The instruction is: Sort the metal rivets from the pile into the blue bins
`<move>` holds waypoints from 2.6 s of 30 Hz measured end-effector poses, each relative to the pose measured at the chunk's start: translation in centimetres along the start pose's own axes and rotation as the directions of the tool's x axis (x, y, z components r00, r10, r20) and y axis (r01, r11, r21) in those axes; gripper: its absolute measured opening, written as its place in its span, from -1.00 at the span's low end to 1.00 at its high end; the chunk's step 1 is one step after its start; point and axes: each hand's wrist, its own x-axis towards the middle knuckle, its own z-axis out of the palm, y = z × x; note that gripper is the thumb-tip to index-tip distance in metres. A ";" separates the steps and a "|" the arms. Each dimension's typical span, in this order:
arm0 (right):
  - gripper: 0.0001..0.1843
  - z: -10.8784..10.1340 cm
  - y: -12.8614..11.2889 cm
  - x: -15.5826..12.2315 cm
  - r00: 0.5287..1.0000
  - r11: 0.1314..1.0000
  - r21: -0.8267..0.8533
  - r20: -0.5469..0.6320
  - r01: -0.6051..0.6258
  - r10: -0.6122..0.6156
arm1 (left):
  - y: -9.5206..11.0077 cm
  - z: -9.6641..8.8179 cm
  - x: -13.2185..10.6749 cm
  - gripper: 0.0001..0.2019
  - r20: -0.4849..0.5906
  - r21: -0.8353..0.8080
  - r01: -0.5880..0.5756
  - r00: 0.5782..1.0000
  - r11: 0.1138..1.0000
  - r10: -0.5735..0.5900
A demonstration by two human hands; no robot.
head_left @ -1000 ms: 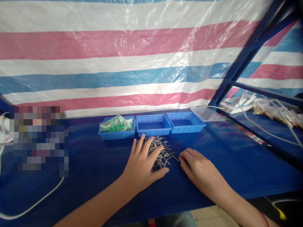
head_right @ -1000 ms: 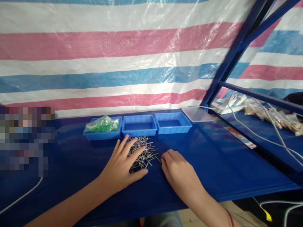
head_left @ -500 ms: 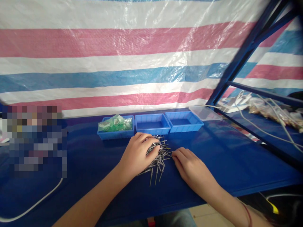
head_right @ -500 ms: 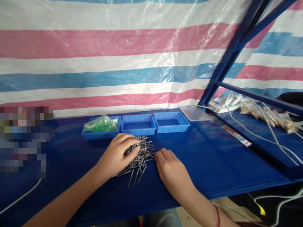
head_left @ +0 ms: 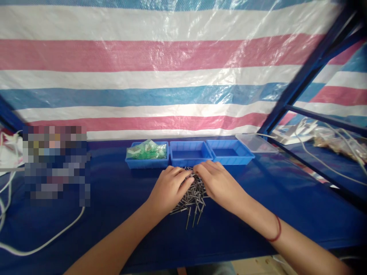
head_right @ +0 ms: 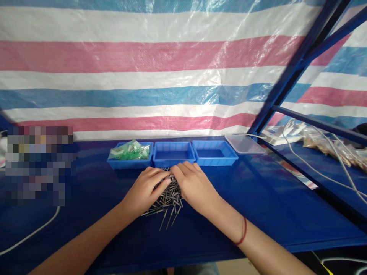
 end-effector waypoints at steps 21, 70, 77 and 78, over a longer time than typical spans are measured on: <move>-0.83 3.1 -0.5 2.9 0.905 0.438 0.892 -0.092 -0.110 0.414 | -1.4 -0.1 0.5 -0.85 -0.120 -0.187 0.132 0.980 0.973 -0.156; -0.86 0.6 1.0 2.1 0.977 0.625 0.766 0.018 -0.150 0.213 | -0.7 -0.3 0.2 -0.85 -0.086 0.007 0.169 0.982 0.986 -0.168; -0.83 1.1 0.6 2.0 0.959 0.453 0.869 0.080 -0.200 0.270 | -0.4 -0.3 0.1 -0.93 -0.148 -0.021 0.137 0.979 0.990 -0.139; -0.82 1.2 0.6 2.0 0.958 0.429 0.880 0.089 -0.204 0.271 | -0.4 -0.3 0.2 -0.94 -0.170 -0.032 0.138 0.975 0.990 -0.142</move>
